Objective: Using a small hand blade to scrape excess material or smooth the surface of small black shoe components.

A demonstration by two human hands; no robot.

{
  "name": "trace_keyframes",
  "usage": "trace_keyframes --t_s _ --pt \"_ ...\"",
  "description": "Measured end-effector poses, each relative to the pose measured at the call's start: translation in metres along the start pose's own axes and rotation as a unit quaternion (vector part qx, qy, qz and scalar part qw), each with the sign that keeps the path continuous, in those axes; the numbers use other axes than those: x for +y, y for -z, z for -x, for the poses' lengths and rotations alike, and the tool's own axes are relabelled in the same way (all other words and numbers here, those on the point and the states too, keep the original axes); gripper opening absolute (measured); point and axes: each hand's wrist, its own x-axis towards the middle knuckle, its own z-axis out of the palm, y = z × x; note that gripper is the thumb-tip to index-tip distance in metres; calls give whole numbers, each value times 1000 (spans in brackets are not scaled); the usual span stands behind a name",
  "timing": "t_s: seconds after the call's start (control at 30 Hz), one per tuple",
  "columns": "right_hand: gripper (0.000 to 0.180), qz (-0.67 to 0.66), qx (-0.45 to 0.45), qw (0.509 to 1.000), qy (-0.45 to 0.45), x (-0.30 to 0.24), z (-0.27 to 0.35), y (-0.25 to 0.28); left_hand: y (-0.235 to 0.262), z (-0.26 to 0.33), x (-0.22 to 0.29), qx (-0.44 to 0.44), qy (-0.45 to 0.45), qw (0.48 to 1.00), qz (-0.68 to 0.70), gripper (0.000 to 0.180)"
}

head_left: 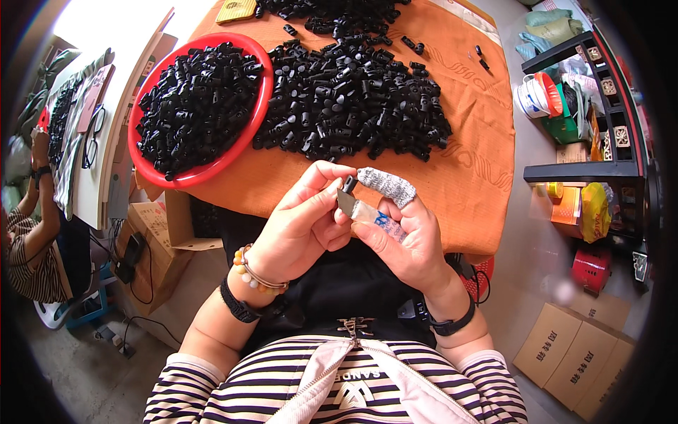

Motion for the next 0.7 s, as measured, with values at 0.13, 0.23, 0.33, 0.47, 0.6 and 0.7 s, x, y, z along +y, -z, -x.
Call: trace_keyframes --t_s 0.13,0.23,0.33,0.47,0.6,0.7 --pt "41 -41 21 999 18 -2 -2 -4 1 0 -1 -8 -12 1000 -14 22" --pt "42 -42 22 999 21 -2 -2 -4 2 -1 -1 -15 -17 1000 -21 21" --pt "42 -40 21 999 20 -1 -2 -2 1 -2 -1 -12 -18 999 -23 21" --pt "41 -33 29 999 18 -2 -2 -3 0 -2 -1 -8 -20 999 -31 21" --pt "41 5 25 1000 -17 1 -1 1 -1 -1 -1 12 -16 999 -39 21" --pt "41 10 42 999 24 4 -2 3 -3 -1 -1 22 -14 999 -41 20"
